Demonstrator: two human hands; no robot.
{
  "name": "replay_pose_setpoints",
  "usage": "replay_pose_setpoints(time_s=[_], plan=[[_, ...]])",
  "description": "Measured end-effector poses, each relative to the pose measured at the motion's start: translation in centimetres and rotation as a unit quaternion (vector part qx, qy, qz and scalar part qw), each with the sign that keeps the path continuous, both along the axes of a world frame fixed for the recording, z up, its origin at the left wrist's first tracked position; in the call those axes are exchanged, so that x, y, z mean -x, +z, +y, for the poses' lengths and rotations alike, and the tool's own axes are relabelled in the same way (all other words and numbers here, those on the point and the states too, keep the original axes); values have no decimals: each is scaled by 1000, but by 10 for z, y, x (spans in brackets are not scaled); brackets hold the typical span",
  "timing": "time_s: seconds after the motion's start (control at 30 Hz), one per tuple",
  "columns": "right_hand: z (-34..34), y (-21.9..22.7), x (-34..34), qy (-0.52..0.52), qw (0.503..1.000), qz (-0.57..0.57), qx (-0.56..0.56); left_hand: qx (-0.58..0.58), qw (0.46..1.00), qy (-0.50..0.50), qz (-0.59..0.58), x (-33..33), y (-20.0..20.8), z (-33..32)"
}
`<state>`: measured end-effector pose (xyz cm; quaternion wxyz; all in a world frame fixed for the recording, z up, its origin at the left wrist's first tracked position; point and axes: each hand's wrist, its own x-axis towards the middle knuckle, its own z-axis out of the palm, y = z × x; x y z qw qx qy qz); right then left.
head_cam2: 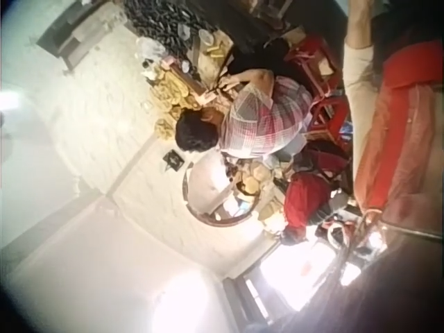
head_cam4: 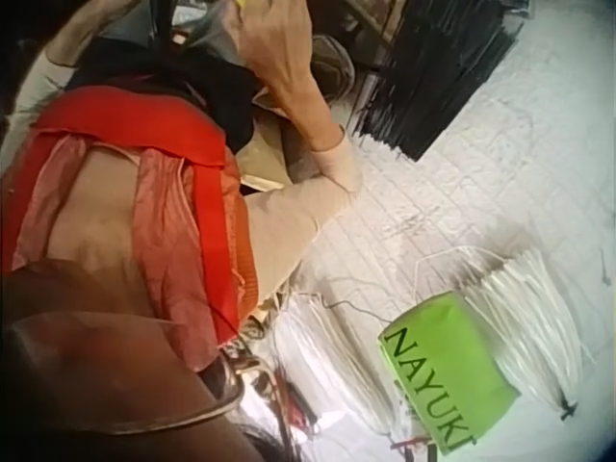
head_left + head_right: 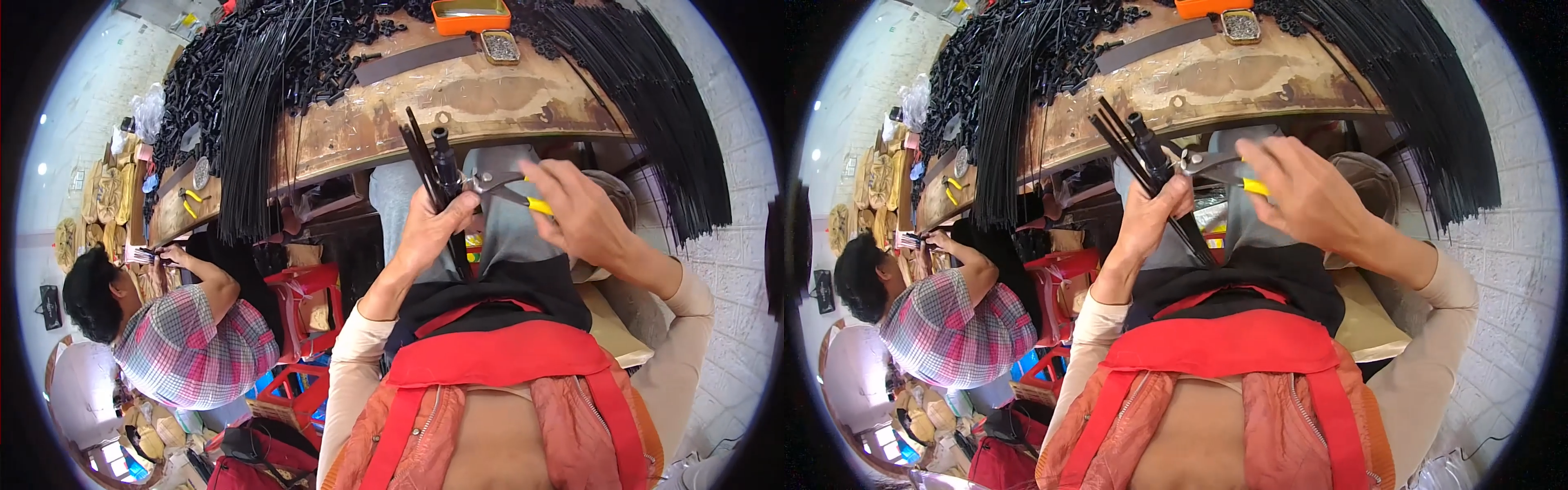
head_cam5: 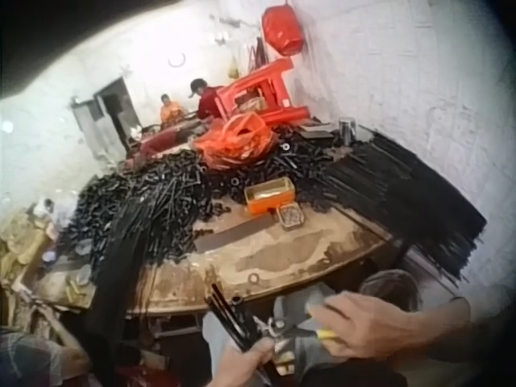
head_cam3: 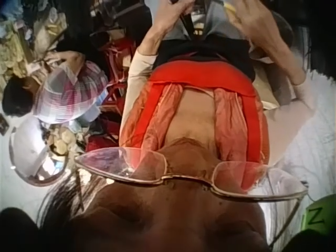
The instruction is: The worker is cutting black tubes with pliers and inserting them into a base component at a production workbench.
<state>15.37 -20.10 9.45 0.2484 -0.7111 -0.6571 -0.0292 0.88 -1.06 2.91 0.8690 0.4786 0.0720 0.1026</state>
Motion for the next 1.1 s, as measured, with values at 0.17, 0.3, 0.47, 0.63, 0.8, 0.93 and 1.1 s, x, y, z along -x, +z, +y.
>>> replay_pose_setpoints(time_s=[0.17,0.3,0.47,0.63,0.8,0.93,1.1], plan=[[5,38,-3,15,790,532,303,-46,998,-14,-39,4,12,0],[-14,-11,22,-29,903,397,161,-29,995,-93,-32,1,13,6],[0,9,16,-41,998,47,-20,-131,991,-28,8,3,26,13],[-8,29,0,-25,726,615,306,-123,990,-70,-21,5,21,14],[-8,30,10,-66,885,390,245,-121,992,-45,-15,2,21,13],[-5,36,-2,-6,1000,10,6,-126,991,-49,-9,3,21,13],[-4,51,-12,44,661,645,381,-141,986,-81,-28,6,21,13]])
